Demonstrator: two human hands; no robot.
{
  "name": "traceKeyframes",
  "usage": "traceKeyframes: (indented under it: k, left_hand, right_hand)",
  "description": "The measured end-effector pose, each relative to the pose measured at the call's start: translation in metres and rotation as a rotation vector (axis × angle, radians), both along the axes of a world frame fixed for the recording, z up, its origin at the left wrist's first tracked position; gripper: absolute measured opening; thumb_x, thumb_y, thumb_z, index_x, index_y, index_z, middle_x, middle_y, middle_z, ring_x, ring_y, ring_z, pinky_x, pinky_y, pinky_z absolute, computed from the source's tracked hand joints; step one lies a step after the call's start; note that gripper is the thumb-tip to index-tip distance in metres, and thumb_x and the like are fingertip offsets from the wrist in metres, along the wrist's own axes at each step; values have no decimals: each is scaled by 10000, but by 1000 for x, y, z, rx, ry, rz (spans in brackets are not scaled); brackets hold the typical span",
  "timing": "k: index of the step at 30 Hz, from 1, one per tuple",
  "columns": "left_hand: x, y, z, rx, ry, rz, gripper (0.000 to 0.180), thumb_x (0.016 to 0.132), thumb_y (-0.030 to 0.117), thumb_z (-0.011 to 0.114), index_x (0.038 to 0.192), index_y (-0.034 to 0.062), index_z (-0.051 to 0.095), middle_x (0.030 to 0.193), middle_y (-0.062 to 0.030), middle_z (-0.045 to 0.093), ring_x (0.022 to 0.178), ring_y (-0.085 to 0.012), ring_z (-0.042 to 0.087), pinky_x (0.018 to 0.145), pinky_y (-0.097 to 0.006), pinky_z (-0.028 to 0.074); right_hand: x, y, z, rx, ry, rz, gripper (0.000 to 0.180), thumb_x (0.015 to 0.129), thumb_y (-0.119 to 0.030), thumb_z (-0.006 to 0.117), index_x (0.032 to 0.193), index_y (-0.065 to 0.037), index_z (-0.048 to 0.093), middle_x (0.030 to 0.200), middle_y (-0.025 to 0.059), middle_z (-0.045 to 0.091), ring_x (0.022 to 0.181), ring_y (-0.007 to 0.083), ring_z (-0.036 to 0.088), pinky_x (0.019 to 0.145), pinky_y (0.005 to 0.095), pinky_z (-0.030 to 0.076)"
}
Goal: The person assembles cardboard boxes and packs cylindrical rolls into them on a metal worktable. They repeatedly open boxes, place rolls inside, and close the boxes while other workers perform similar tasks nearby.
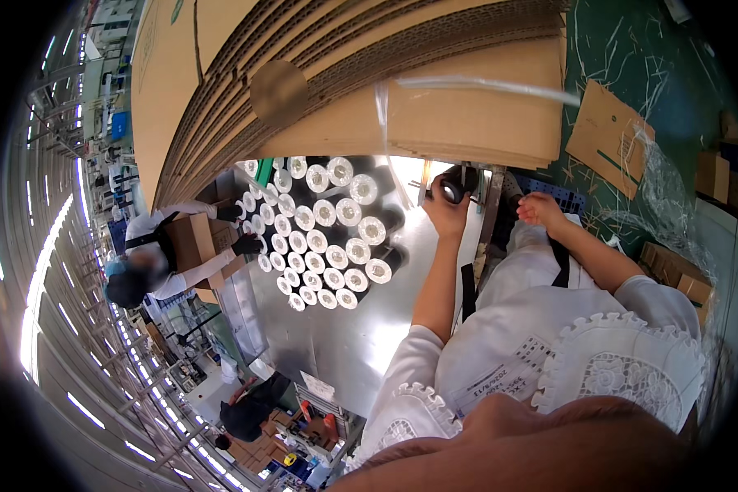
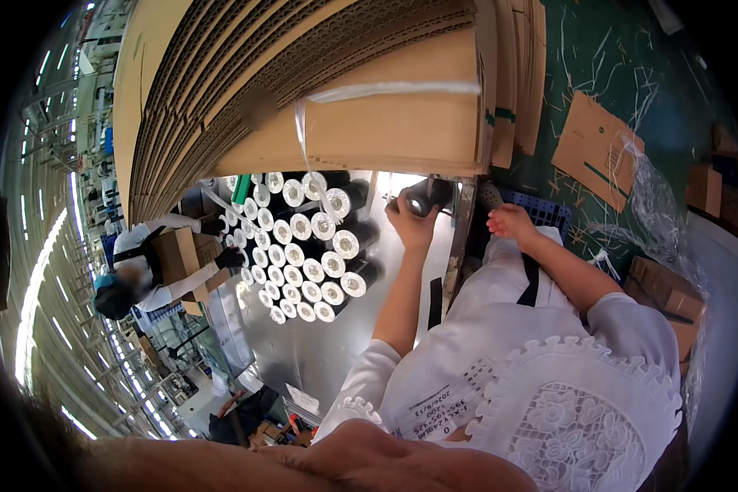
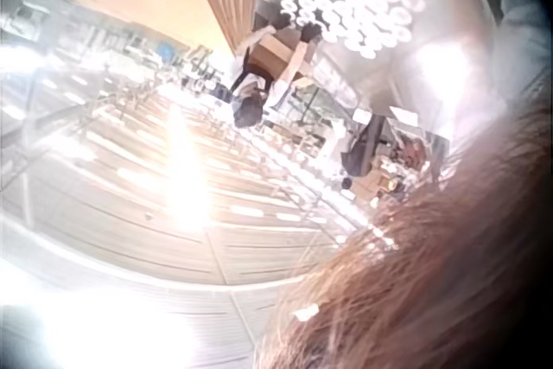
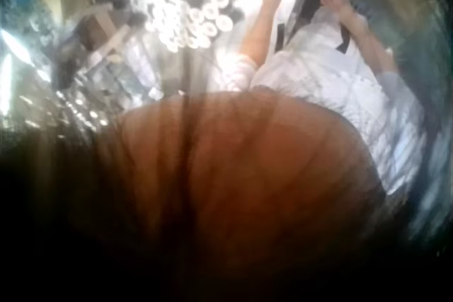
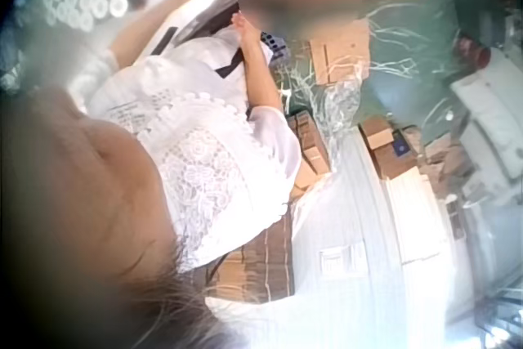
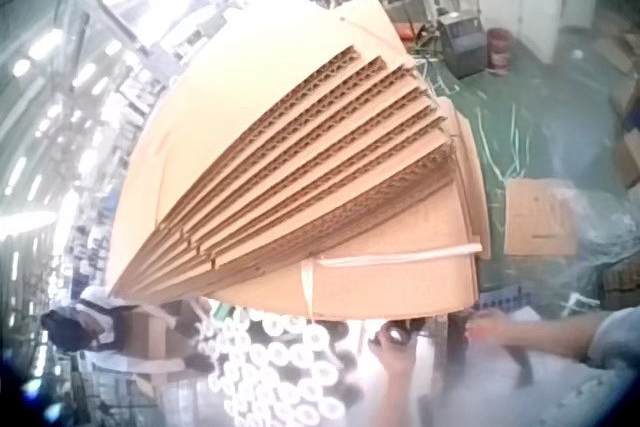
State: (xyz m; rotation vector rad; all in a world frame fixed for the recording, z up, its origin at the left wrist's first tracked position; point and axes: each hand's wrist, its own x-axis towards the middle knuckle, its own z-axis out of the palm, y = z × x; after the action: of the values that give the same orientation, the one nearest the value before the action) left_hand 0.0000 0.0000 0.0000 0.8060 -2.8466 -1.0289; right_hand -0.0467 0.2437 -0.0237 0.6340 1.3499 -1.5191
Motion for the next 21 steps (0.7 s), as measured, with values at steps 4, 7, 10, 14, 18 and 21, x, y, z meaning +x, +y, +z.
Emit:
traceKeyframes:
  k: [4,7,10,14,18,21]
  left_hand:
    - [-10,17,-9,60,93,-26,1061,582,98,844,1460,143,250,1322,-224,317,1123,-348,419,962,-452,384]
    - [-9,5,-13,93,138,-18,1110,559,74,824,1464,80,182,1361,-238,280,1205,-386,354,1021,-455,326]
    - [16,-31,-12,82,175,54,1102,547,45,772,1450,-14,143,1404,-261,257,1314,-424,244,1112,-469,208]
    - [-4,-70,81,-105,525,318,829,713,79,679,1403,-44,237,1398,-257,263,1309,-411,258,1102,-476,197]
    - [-45,-96,235,-497,916,258,721,787,81,636,1386,-52,257,1399,-266,248,1319,-412,252,1097,-487,193]
    - [-47,-127,319,-743,1080,115,747,795,122,658,1401,-43,253,1407,-267,273,1333,-403,247,1100,-494,177]
  right_hand:
    - [-16,9,0,-2,41,2,234,842,-281,609,937,-67,615,861,83,671,766,188,643,707,318,522]
    - [-28,9,-13,-41,71,22,220,841,-275,616,928,-73,615,850,83,671,748,185,645,684,308,524]
    - [-22,-1,-25,-62,79,37,205,834,-273,638,918,-87,618,817,77,676,695,185,653,621,297,529]
    - [-21,1,-38,-110,72,86,161,823,-246,654,864,-96,609,792,74,679,665,185,659,581,305,529]
    - [-40,-29,8,-125,182,300,163,852,-240,618,887,-81,605,779,59,657,666,166,636,600,291,516]
    - [-33,-48,23,-177,238,435,156,855,-232,604,885,-79,612,781,58,664,666,149,633,577,269,482]
